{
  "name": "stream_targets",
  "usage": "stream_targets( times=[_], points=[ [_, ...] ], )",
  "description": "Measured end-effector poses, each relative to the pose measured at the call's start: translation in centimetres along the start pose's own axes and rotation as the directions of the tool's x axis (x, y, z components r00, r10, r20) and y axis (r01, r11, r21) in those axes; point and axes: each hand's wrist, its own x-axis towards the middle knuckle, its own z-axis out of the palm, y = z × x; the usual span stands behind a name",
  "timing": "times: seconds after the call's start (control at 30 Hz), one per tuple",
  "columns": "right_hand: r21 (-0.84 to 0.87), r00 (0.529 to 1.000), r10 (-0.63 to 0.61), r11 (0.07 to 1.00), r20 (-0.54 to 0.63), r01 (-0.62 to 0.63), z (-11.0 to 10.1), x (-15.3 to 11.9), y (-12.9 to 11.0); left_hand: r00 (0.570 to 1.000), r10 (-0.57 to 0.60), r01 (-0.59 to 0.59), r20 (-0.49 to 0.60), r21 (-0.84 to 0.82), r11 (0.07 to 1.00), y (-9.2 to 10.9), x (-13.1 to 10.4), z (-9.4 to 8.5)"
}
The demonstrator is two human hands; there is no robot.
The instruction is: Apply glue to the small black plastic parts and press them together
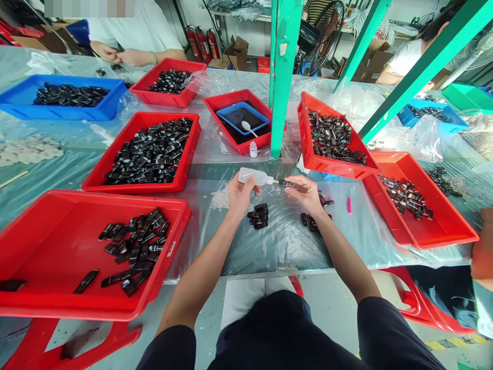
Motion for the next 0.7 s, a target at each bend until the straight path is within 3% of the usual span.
stream_targets(
  times=[0.17, 0.27, 0.43, 0.7],
  points=[
    [0.029, 0.999, 0.0, 1.0, -0.051, 0.001, 0.5, 0.0, 0.6, 0.999, 0.001, 0.0, -0.035, 0.027, 1.0, 0.2, -0.2, 0.4],
    [0.053, 0.999, -0.039, 0.998, -0.007, 0.04, 0.2, 0.2, 0.9, 0.992, 0.003, 0.0, -0.126, 0.025, 1.0, 0.5, -0.2, 0.7],
    [0.086, 0.996, -0.024, 0.996, 0.084, 0.017, -0.5, 0.7, 1.4, 0.988, -0.034, 0.037, -0.149, 0.015, 0.999, 1.0, 0.4, 1.1],
    [0.152, 0.995, -0.044, 0.988, 0.09, 0.03, -0.2, 0.9, 2.2, 0.97, -0.112, 0.118, -0.216, 0.015, 0.993, 1.5, 0.2, 1.8]
  ],
)
